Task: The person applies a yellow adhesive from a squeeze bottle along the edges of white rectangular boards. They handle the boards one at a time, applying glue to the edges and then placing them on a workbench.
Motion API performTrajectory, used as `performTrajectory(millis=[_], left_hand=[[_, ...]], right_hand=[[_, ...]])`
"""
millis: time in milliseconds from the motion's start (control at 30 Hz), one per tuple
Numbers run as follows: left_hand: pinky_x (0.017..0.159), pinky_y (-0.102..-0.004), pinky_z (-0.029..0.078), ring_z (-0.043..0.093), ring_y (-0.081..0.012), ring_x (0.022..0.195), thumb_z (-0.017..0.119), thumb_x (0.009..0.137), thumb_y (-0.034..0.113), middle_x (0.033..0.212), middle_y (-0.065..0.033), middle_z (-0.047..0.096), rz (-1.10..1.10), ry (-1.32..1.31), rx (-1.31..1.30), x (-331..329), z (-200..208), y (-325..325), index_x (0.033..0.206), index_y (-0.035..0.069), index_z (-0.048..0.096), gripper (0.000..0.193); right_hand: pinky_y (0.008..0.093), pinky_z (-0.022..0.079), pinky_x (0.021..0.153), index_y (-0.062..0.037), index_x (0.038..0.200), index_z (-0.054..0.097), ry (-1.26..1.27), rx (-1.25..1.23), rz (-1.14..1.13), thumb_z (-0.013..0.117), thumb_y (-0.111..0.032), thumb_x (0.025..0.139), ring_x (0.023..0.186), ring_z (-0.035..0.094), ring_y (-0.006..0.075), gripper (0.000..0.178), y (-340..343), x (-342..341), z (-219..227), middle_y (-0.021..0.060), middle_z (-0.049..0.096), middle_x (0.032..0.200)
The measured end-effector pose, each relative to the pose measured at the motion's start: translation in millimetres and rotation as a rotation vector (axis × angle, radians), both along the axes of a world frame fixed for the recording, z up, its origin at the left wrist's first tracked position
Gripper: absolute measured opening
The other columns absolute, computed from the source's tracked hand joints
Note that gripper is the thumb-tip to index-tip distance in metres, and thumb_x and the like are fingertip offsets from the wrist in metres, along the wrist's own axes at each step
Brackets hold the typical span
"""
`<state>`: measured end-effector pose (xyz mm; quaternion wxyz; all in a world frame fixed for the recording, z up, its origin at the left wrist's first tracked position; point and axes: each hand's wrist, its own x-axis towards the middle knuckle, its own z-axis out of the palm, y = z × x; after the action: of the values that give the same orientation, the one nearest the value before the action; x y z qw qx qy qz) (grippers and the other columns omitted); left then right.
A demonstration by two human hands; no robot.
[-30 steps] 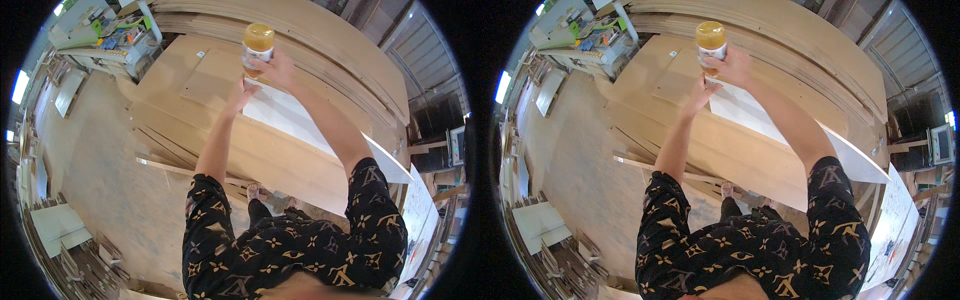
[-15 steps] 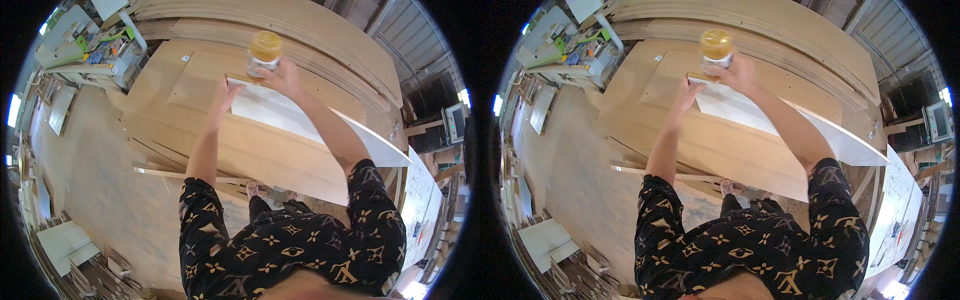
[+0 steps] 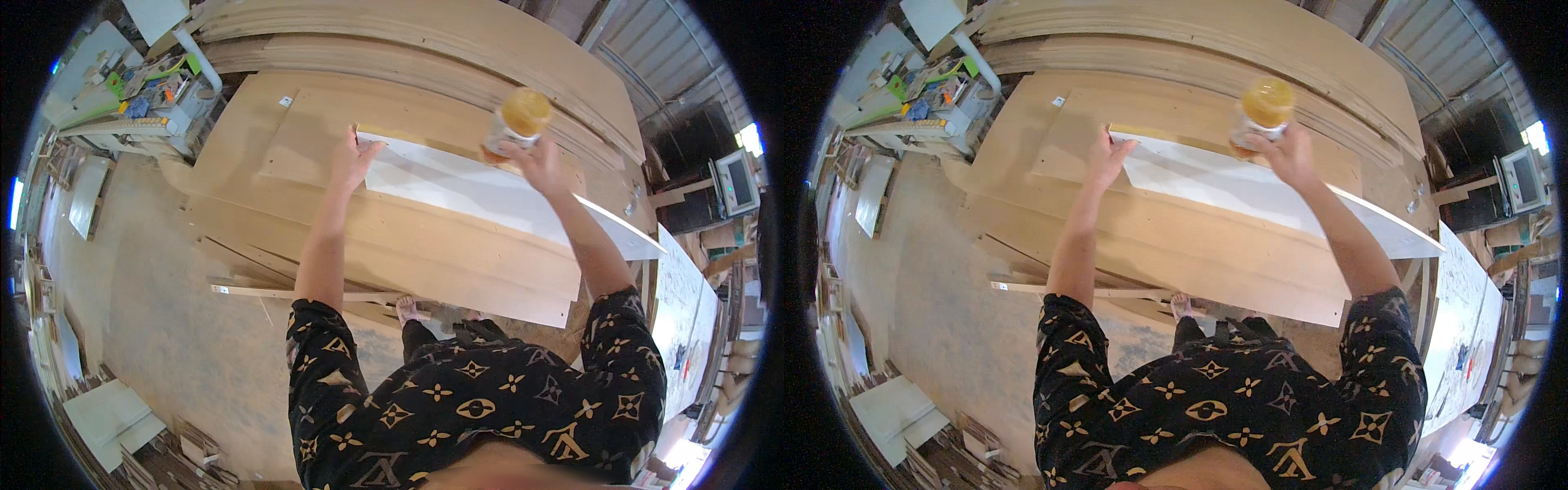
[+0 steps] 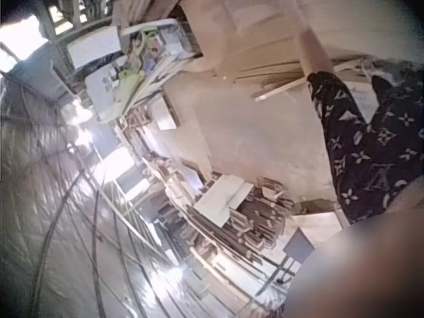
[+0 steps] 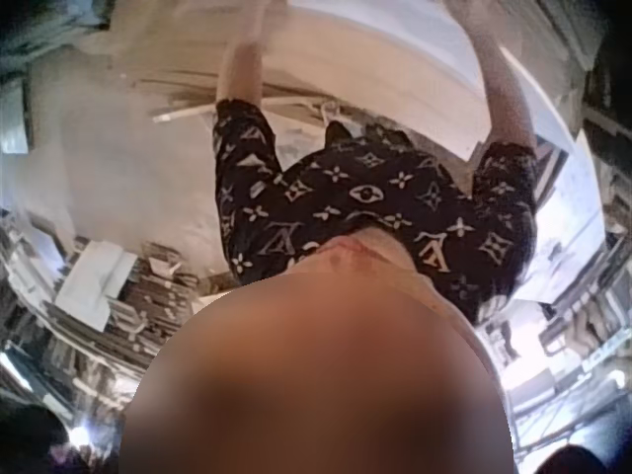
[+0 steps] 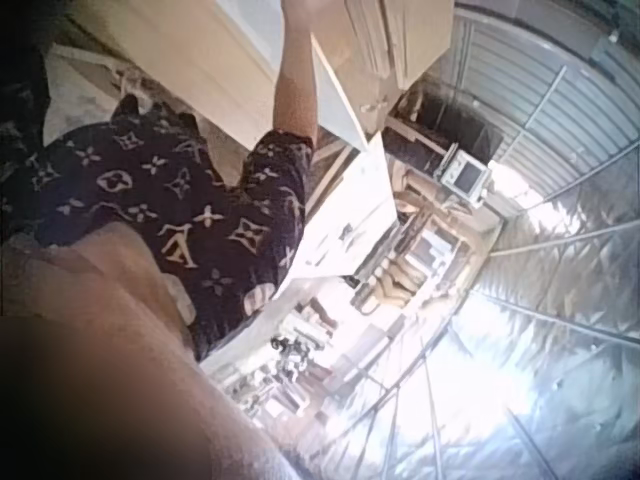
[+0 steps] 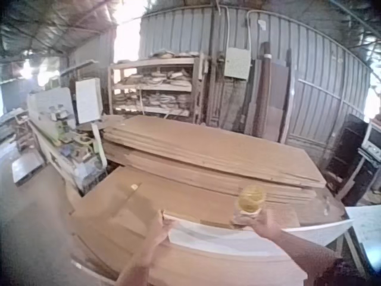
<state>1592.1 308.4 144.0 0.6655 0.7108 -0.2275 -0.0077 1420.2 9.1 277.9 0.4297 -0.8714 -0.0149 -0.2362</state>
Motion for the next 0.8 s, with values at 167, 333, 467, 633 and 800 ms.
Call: performTrajectory(millis=[167,333,467,633,800], left_hand=[[0.086,-0.0314,0.048,0.060,-0.0175,0.102,0.070,0.084,0.014,0.113,-0.0108,0.061,-0.017,-0.013,-0.054,-2,3,0,0.125,-0.001,0.043,0.052],[0.082,-0.0350,0.048,0.061,-0.0236,0.098,0.075,0.079,0.023,0.113,-0.0155,0.061,0.035,-0.023,0.148,2,4,5,0.126,-0.001,0.046,0.060],[0.085,-0.0343,0.046,0.060,-0.0213,0.100,0.074,0.080,0.020,0.113,-0.0126,0.062,0.033,-0.038,-0.025,-1,1,0,0.123,0.001,0.048,0.054],[0.087,-0.0316,0.046,0.057,-0.0162,0.101,0.072,0.081,0.014,0.111,-0.0083,0.060,-0.017,-0.015,-0.054,2,-8,-2,0.123,0.003,0.046,0.051],[0.088,-0.0319,0.046,0.056,-0.0151,0.102,0.075,0.077,0.016,0.111,-0.0070,0.059,-0.030,-0.043,-0.020,11,-11,5,0.119,0.004,0.049,0.050]], right_hand=[[0.0354,0.053,0.080,-0.0057,0.120,0.056,-0.149,-0.038,0.143,0.077,-0.027,0.076,0.091,0.068,0.0236,0.053,96,92,-6,0.0135,0.069,0.103],[0.0392,0.052,0.072,-0.0095,0.120,0.056,-0.062,-0.145,0.097,0.075,-0.046,0.071,0.082,0.068,0.0286,0.064,173,141,13,0.0120,0.070,0.090],[0.0392,0.051,0.070,-0.0098,0.118,0.058,0.002,-0.129,0.157,0.074,-0.049,0.071,0.079,0.067,0.0285,0.063,158,138,10,0.0116,0.070,0.089],[0.0358,0.053,0.076,-0.0081,0.115,0.062,-0.002,0.102,0.249,0.073,-0.041,0.078,0.088,0.069,0.0234,0.050,61,70,-5,0.0125,0.071,0.098],[0.0358,0.052,0.084,-0.0006,0.113,0.060,-0.008,-0.119,-0.046,0.076,-0.025,0.080,0.096,0.068,0.0241,0.044,-36,-25,-2,0.0140,0.070,0.103]])
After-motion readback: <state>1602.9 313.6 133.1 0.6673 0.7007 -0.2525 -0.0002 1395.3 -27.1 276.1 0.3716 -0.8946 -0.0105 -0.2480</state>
